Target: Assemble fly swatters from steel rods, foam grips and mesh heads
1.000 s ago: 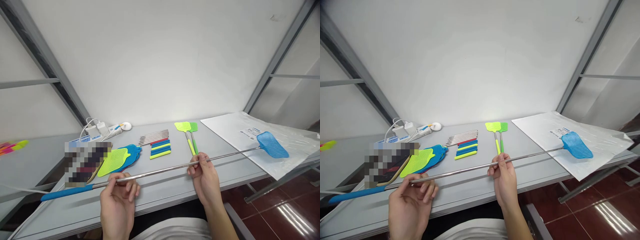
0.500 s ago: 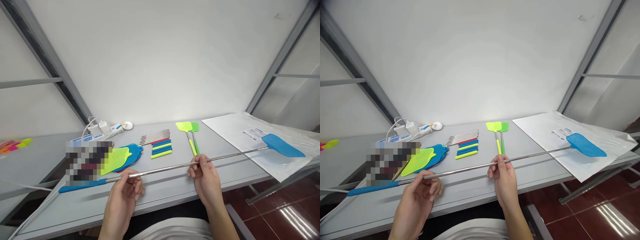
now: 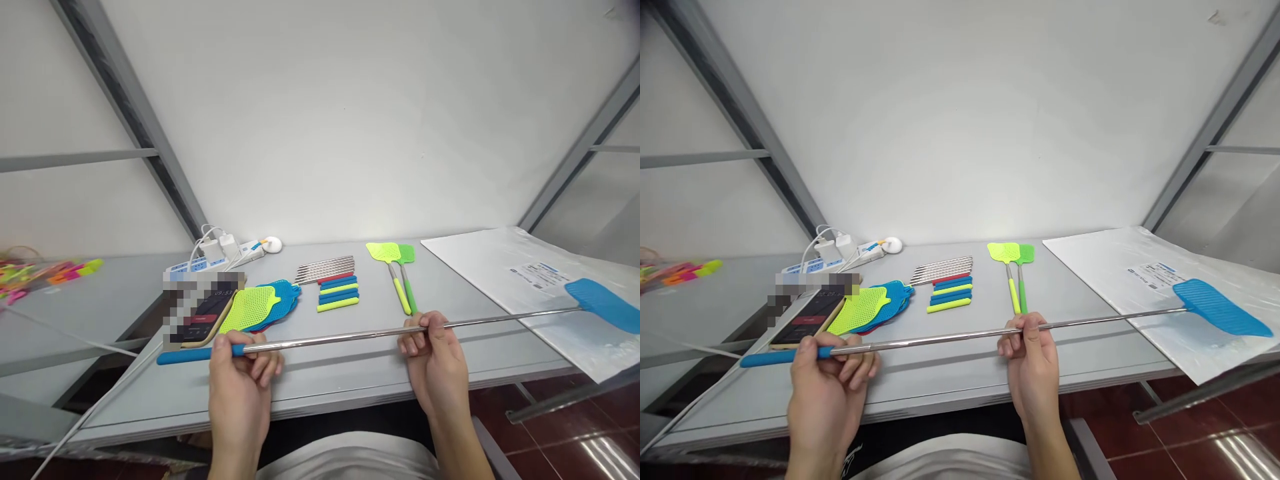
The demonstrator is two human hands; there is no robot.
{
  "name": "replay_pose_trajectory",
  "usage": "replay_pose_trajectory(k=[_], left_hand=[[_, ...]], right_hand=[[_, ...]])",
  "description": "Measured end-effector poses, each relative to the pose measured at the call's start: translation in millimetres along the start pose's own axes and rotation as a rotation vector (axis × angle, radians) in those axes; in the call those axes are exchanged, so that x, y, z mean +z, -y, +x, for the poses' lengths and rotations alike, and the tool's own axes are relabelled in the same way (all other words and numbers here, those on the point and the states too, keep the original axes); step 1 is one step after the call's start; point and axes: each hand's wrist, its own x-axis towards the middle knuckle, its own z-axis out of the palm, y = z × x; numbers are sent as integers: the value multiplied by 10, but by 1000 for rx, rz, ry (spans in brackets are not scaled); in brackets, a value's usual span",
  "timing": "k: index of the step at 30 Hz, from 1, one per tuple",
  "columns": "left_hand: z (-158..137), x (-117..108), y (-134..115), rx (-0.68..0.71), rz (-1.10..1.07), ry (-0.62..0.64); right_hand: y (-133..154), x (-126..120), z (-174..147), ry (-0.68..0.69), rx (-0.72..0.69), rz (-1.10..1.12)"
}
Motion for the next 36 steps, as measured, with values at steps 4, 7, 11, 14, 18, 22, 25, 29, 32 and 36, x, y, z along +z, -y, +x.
replay_pose_trajectory(k=[4,7,11,14,18,22,25,29,32,36], left_hand=[[-210,167,199,-163,94,144],[-269,180,269,-206,42,169],[-223,95,218,-189,76,112],[-155,34,108,-98,72,54],[-62,-20,-49,8,43,12],[-29,-26,-85,32,20,23],[-66,32,-42,4,-42,24],[-183,170,30,-43,-115,22],[-295,264,110,-67,-144,41],[-437,348,299,-134,-150,132]], right_hand=[[-143,136,-169,199,82,-30],[-242,164,-268,297,131,-21],[-232,67,-260,317,172,-86],[-156,-15,-208,246,162,-112],[-65,-94,-143,109,49,-187],[-37,-143,-115,93,18,-279],[-26,-156,-101,170,-28,-303],[4,-138,-54,235,-131,-347],[6,-79,-46,246,-170,-364],[-63,89,-186,335,-134,-361]])
